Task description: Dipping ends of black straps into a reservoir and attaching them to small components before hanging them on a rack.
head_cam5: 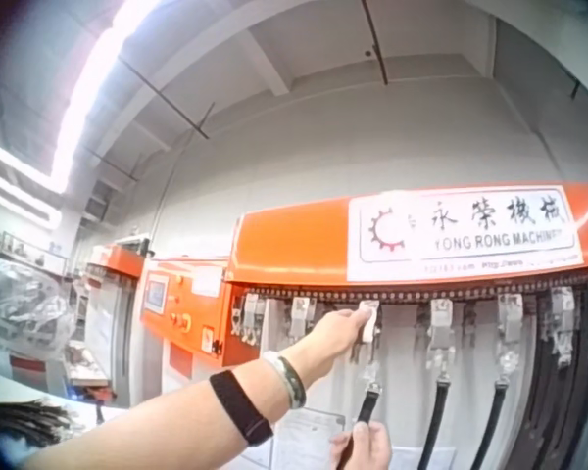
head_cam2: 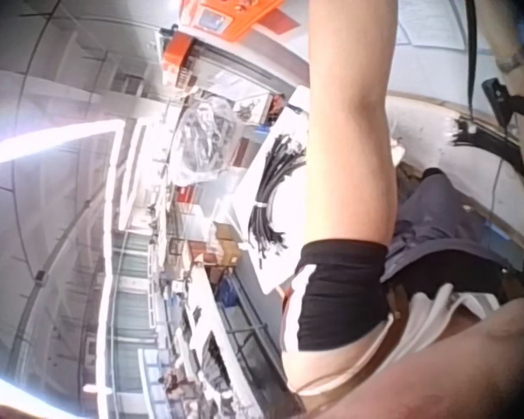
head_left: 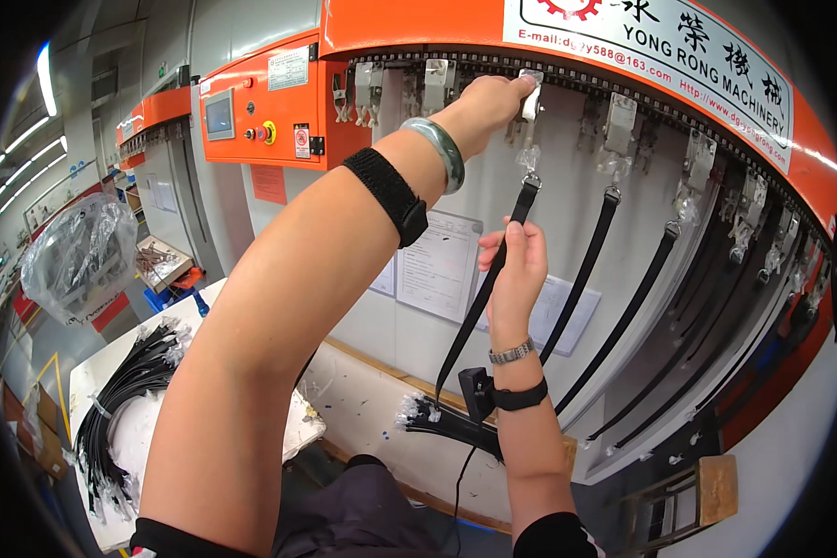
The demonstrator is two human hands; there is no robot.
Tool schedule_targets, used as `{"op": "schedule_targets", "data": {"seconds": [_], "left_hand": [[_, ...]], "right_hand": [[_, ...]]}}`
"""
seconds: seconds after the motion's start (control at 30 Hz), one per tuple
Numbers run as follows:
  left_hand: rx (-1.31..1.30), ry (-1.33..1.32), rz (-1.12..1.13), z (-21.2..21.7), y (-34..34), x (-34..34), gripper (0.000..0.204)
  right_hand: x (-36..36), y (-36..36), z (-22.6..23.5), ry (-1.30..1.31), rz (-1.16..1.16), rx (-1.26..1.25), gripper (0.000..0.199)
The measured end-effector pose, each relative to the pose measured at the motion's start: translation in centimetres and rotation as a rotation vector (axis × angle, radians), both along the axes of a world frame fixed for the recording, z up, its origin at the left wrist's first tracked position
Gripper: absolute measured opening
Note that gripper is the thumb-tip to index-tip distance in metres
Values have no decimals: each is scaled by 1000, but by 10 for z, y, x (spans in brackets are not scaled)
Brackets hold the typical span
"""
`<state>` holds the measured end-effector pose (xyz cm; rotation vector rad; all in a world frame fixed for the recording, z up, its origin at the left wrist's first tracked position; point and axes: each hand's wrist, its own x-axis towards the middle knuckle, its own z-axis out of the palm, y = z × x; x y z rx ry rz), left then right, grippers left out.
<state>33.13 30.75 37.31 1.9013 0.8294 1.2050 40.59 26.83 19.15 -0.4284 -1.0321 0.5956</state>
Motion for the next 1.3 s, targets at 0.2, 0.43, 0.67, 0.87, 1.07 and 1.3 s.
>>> {"op": "schedule_targets", "data": {"seconds": [0.2, 0.43, 0.67, 0.87, 1.07, 1.3], "left_hand": [[6, -36, -1, -2, 1, 2, 48], [42, -30, -37, -4, 1, 0, 49], [27, -69, -14, -11, -8, 0, 55], [26, -71, -50, -13, -10, -2, 57], [-6, -118, -70, -17, -9, 0, 52], [51, -84, -172, -33, 2, -4, 56]], "right_hand": [[-2, 6, 6, 9, -19, 36, 20], [-2, 8, 12, -21, -58, 35, 19], [4, 9, 16, -45, -100, 2, 16], [5, 10, 16, -39, -85, 0, 14], [5, 16, 16, -21, -77, -19, 15], [8, 23, 11, -70, -136, -2, 19]]}}
